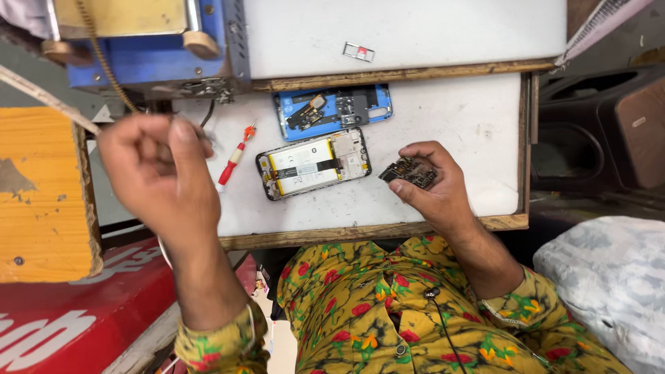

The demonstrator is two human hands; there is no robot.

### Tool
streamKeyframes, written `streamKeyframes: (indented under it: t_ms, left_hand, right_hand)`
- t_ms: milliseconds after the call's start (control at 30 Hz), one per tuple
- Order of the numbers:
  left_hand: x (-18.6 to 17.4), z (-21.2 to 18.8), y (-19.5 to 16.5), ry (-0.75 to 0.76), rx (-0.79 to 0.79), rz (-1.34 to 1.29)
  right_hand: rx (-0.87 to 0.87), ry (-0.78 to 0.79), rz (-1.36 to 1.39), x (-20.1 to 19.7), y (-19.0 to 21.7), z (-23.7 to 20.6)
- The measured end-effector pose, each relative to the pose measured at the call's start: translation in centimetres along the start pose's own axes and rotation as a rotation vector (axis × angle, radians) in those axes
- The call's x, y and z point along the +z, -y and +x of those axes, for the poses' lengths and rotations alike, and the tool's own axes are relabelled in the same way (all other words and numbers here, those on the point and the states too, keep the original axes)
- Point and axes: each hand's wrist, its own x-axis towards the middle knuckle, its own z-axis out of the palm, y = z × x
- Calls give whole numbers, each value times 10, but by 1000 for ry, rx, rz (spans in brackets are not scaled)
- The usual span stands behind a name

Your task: The person disassembles a smartphone on a workbench, using a screwdriver to remove screws and a prying tool to separate the back cover. They detach the motherboard and handle internal components, then reposition parts on the bench.

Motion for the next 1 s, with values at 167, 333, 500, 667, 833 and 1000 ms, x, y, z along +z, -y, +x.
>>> streamKeyframes:
  t_ms: [167,333,500,667,833,1000]
  left_hand:
    - [30,-67,18,329,-353,-208]
    - [63,-102,34,454,-405,-279]
    - [74,-107,25,488,-357,-179]
    - [76,-107,21,482,24,245]
    - [71,-113,18,561,-254,87]
    - [74,-114,13,618,-222,-29]
  right_hand:
    - [67,51,189,1,8,3]
    - [106,70,131,0,7,2]
    - [84,106,227,2,8,0]
    - [31,123,273,-1,3,0]
    - [-17,76,502,-7,-14,-2]
    - [37,68,643,-11,-18,0]
